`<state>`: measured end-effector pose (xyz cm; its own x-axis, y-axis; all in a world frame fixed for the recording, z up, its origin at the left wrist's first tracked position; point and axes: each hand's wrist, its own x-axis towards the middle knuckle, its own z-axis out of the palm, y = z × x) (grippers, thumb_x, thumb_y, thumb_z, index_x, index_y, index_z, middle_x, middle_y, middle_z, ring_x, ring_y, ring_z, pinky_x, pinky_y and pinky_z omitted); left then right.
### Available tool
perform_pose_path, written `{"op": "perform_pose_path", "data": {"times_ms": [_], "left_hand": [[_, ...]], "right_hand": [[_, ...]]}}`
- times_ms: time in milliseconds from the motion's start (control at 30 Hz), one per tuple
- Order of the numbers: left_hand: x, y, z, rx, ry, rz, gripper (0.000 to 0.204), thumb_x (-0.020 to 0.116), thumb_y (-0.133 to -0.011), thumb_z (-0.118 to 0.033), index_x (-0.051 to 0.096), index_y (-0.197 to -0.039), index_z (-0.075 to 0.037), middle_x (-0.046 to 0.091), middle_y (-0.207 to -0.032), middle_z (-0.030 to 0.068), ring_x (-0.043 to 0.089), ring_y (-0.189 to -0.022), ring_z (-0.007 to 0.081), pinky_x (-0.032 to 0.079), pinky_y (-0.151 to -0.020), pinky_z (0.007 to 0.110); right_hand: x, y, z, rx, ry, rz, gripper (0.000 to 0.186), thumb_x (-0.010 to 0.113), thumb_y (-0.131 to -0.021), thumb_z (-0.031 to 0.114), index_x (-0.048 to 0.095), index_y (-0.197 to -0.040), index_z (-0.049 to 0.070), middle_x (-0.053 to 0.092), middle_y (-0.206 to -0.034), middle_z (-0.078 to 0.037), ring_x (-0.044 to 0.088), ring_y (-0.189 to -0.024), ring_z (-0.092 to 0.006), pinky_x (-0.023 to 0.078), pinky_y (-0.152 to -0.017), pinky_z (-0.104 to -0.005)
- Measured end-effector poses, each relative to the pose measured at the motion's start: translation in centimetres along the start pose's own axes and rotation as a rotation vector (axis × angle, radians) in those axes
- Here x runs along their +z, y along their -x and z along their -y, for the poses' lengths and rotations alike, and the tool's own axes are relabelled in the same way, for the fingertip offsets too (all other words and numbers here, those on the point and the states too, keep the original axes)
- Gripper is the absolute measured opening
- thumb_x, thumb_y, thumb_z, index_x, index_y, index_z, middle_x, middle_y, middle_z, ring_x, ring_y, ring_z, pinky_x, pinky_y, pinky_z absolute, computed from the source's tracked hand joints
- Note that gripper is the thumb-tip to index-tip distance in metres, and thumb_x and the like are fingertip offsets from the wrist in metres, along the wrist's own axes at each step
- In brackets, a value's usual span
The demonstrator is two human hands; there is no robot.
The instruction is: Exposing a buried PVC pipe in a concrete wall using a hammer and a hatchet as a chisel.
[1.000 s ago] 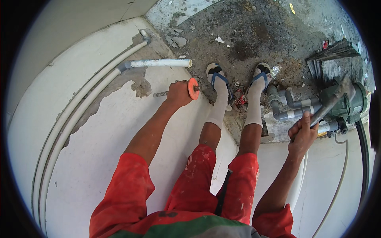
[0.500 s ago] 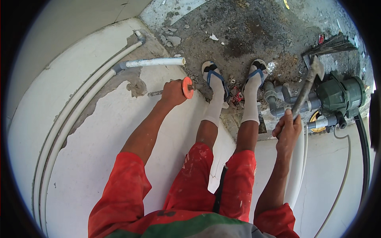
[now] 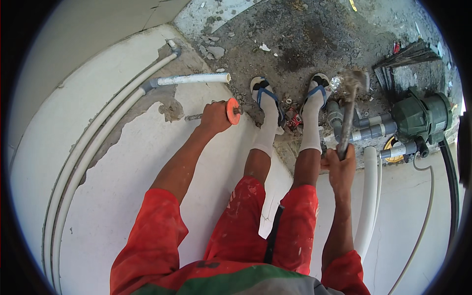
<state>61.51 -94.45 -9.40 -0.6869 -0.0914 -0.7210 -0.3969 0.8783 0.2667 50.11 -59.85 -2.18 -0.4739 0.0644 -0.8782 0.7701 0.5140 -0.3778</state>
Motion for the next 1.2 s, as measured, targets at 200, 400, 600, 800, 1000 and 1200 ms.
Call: {"op": "perform_pose_path", "data": {"times_ms": [200, 400, 600, 800, 1000, 1200], "left_hand": [[0.9, -1.4, -0.8, 0.015, 0.048, -0.026, 0.028, 0.065, -0.075, -0.033, 0.064, -0.095, -0.014, 0.066, -0.074, 0.0096, 0.064, -0.065, 0.0298, 0.05, -0.059, 0.04], [2.0, 0.1, -1.4, 0.027, -0.171, 0.142, 0.026, 0.066, -0.074, -0.033, 0.063, -0.091, -0.013, 0.066, -0.078, 0.0081, 0.064, -0.071, 0.03, 0.047, -0.062, 0.041], [0.1, -0.6, -0.8, -0.088, -0.068, 0.092, 0.026, 0.067, -0.075, -0.033, 0.064, -0.088, -0.011, 0.065, -0.075, 0.0088, 0.064, -0.07, 0.0298, 0.048, -0.061, 0.042], [1.4, -2.4, -2.1, -0.025, 0.06, 0.004, 0.025, 0.067, -0.075, -0.032, 0.065, -0.084, -0.009, 0.065, -0.074, 0.0111, 0.064, -0.07, 0.0315, 0.05, -0.062, 0.042], [2.1, -0.2, -1.0, 0.002, -0.123, 0.061, 0.023, 0.065, -0.075, -0.034, 0.062, -0.09, -0.017, 0.065, -0.073, 0.0057, 0.064, -0.067, 0.027, 0.046, -0.063, 0.041], [0.1, -0.7, -0.4, -0.081, -0.061, 0.046, 0.021, 0.063, -0.077, -0.034, 0.063, -0.088, -0.016, 0.066, -0.075, 0.0065, 0.064, -0.068, 0.0279, 0.047, -0.064, 0.042]], "right_hand": [[3.1, 0.4, 6.5, 0.013, -0.846, -0.577, 0.016, 0.054, -0.089, 0.007, 0.039, -0.094, 0.003, 0.044, -0.057, -0.003, 0.045, -0.039, -0.0144, 0.046, -0.042, -0.0298], [12.8, 8.5, -3.1, 0.078, 0.162, 0.441, 0.013, 0.056, -0.084, 0.008, 0.047, -0.089, 0.0, 0.056, -0.064, -0.01, 0.063, -0.063, -0.0213, 0.051, -0.058, -0.0335], [-1.3, 1.0, 4.0, 0.05, -0.253, -0.15, 0.014, 0.055, -0.086, 0.01, 0.044, -0.089, 0.001, 0.054, -0.059, -0.007, 0.063, -0.054, -0.0174, 0.046, -0.051, -0.0273], [12.3, 5.2, -1.4, 0.038, -0.352, -0.342, 0.008, 0.053, -0.083, 0.003, 0.045, -0.085, 0.003, 0.054, -0.06, -0.01, 0.062, -0.056, -0.0228, 0.05, -0.064, -0.0324], [9.9, 7.8, -1.7, 0.292, -0.222, 0.35, 0.015, 0.058, -0.08, 0.003, 0.046, -0.086, -0.003, 0.056, -0.066, -0.01, 0.062, -0.048, -0.0177, 0.048, -0.042, -0.0281], [-2.3, -0.3, 5.1, -0.014, -0.38, -0.324, 0.013, 0.054, -0.086, 0.003, 0.044, -0.093, -0.001, 0.052, -0.064, -0.007, 0.061, -0.052, -0.0195, 0.049, -0.056, -0.0293]]}}
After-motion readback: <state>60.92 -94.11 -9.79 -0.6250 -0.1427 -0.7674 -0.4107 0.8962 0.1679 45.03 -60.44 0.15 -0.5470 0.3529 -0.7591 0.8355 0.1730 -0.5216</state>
